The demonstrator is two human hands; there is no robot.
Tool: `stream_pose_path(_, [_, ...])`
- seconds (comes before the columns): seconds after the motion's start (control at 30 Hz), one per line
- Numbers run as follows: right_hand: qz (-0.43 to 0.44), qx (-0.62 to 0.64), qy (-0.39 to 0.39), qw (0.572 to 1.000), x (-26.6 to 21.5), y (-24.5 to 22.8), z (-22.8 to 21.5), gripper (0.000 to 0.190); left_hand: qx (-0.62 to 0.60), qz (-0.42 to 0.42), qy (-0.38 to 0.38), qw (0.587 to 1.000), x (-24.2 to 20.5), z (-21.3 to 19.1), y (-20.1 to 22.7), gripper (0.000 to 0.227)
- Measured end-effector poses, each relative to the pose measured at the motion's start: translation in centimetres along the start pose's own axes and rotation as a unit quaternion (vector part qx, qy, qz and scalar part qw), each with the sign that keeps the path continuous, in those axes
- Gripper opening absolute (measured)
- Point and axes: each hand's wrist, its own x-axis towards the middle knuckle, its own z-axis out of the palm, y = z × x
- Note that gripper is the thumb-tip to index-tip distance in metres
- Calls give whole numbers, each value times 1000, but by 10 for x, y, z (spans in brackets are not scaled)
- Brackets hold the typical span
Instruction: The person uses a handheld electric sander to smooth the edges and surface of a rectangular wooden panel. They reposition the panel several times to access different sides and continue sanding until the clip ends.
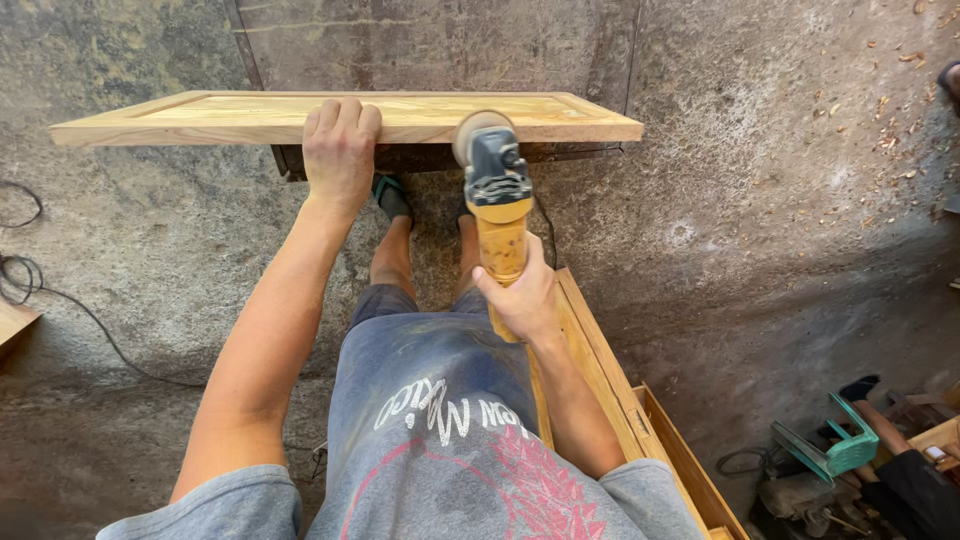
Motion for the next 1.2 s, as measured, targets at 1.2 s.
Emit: stream_pose_path(1.2, [102, 21, 118, 988, 3, 24, -54, 61, 9, 11, -36, 999, -2, 6, -14, 17])
